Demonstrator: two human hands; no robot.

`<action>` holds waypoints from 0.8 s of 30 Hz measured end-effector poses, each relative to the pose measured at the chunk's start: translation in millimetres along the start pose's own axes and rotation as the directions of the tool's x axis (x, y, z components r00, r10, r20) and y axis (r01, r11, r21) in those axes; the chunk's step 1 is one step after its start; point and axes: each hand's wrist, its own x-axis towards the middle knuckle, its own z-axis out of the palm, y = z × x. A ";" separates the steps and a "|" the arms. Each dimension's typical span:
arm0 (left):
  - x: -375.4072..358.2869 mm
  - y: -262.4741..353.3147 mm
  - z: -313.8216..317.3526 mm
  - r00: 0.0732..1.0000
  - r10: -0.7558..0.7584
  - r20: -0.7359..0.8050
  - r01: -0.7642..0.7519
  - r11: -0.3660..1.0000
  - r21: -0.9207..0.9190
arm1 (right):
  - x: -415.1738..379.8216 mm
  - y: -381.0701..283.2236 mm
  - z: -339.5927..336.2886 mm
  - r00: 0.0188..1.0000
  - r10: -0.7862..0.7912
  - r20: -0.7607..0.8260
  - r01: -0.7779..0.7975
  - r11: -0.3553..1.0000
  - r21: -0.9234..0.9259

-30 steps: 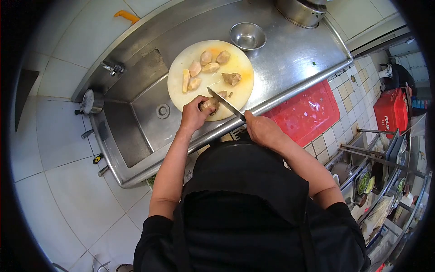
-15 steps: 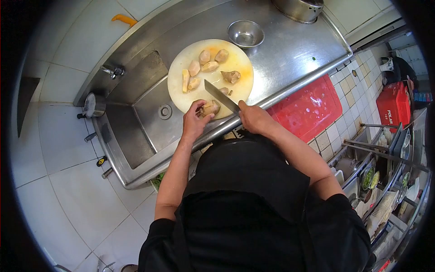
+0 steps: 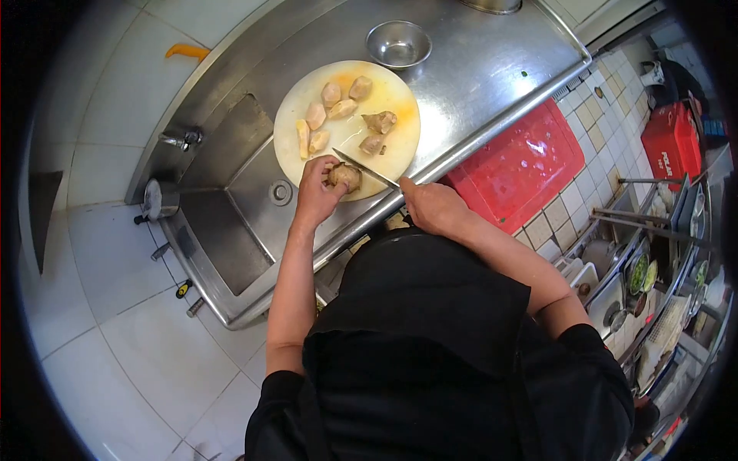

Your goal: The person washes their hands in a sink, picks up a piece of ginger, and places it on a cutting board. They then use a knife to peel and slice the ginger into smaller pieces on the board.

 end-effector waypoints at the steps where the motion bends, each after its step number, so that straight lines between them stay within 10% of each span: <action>1: -2.7 1.0 1.5 1.000 0.016 -0.015 -0.015 0.996 0.093 | -1.0 -0.6 0.5 1.000 -0.015 -0.002 0.015 1.000 -0.010; 5: -13.2 6.1 10.6 0.985 0.131 -0.111 -0.081 0.925 0.372 | -5.9 4.8 11.2 0.982 -0.110 -0.154 0.109 0.994 -0.014; 24: -11.0 28.7 13.1 0.989 -0.008 -0.146 0.055 0.945 0.321 | 13.5 -13.7 11.8 0.993 -0.106 -0.056 0.105 0.994 -0.023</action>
